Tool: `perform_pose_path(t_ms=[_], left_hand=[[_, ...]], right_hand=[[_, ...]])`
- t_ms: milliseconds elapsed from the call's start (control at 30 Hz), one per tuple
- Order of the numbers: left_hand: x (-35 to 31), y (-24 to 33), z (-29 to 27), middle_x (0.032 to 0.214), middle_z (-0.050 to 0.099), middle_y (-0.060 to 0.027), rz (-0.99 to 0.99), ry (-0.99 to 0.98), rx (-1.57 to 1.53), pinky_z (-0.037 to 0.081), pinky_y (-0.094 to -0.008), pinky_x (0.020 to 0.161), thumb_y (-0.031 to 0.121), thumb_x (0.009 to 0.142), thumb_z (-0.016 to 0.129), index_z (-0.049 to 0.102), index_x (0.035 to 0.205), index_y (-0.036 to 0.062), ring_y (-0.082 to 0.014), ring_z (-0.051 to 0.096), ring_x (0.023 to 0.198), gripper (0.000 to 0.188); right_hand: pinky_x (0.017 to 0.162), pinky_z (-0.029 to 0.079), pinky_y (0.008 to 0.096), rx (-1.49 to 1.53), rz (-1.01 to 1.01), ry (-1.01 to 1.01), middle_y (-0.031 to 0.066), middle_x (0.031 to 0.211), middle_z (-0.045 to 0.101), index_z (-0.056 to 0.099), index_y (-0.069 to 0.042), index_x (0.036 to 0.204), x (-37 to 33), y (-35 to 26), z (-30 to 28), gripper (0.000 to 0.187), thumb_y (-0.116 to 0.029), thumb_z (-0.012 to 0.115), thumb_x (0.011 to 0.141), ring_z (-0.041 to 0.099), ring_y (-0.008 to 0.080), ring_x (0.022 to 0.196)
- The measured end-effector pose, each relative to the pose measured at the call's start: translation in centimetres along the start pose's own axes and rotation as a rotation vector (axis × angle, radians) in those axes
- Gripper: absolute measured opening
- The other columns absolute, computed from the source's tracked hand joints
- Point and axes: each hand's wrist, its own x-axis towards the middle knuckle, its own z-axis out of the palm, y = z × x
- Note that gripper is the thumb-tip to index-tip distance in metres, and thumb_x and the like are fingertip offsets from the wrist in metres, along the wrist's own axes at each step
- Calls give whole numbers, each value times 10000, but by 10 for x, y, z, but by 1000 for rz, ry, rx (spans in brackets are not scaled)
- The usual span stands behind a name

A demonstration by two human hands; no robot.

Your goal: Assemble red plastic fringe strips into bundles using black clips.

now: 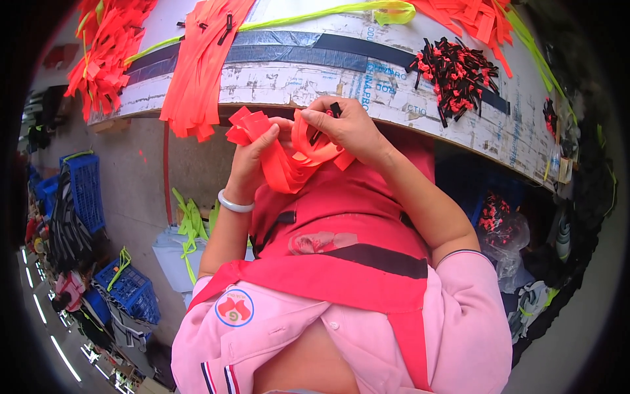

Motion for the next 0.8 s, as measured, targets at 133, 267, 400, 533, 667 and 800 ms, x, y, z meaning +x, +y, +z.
perform_pose_path(t_ms=[133, 267, 400, 533, 667, 800], left_hand=[[2, -7, -11, 836, 647, -34, -20, -76, 95, 481, -239, 654, 135, 923, 629, 630, 1087, 7, -109, 601, 718, 208], [-1, -4, 3, 800, 594, -16, 28, -125, 314, 452, -255, 665, 155, 941, 597, 598, 1002, 27, -105, 558, 721, 142], [0, -8, -10, 825, 601, -13, -63, -178, 150, 454, -250, 669, 158, 936, 605, 605, 998, 31, -98, 558, 723, 142], [-4, -8, -1, 850, 609, -15, -135, -156, 107, 450, -239, 660, 196, 922, 626, 603, 993, 30, -91, 559, 723, 182], [-3, -12, -2, 858, 610, -23, -153, -249, 52, 447, -234, 638, 213, 905, 647, 588, 1027, 29, -97, 564, 729, 228], [5, -16, -7, 957, 643, -34, -179, -312, -43, 507, -259, 671, 168, 901, 651, 595, 1085, 36, -118, 625, 818, 234]], right_hand=[[562, 350, 177, -116, -58, -52, -59, 727, 538, 640, -32, 910, -3, 4, 0, 196, -223, 610, 947, 436, 10, 646], [640, 396, 193, -203, -132, -73, -40, 790, 575, 639, -15, 931, -1, 14, -3, 191, -201, 602, 950, 477, 28, 714], [703, 420, 208, -256, -260, -48, -31, 847, 605, 649, -10, 992, -5, 5, 5, 155, -147, 602, 938, 497, 45, 752], [720, 442, 224, -384, -237, -146, -12, 859, 629, 660, -38, 1020, -8, -3, -2, 130, -99, 613, 914, 510, 67, 743], [709, 458, 235, -440, -284, -206, 11, 874, 645, 662, -42, 1012, -11, -5, -3, 121, -82, 620, 907, 539, 75, 765], [698, 466, 235, -423, -348, -228, 23, 848, 643, 651, -29, 1021, -15, -7, 0, 124, -66, 614, 908, 557, 77, 761]])
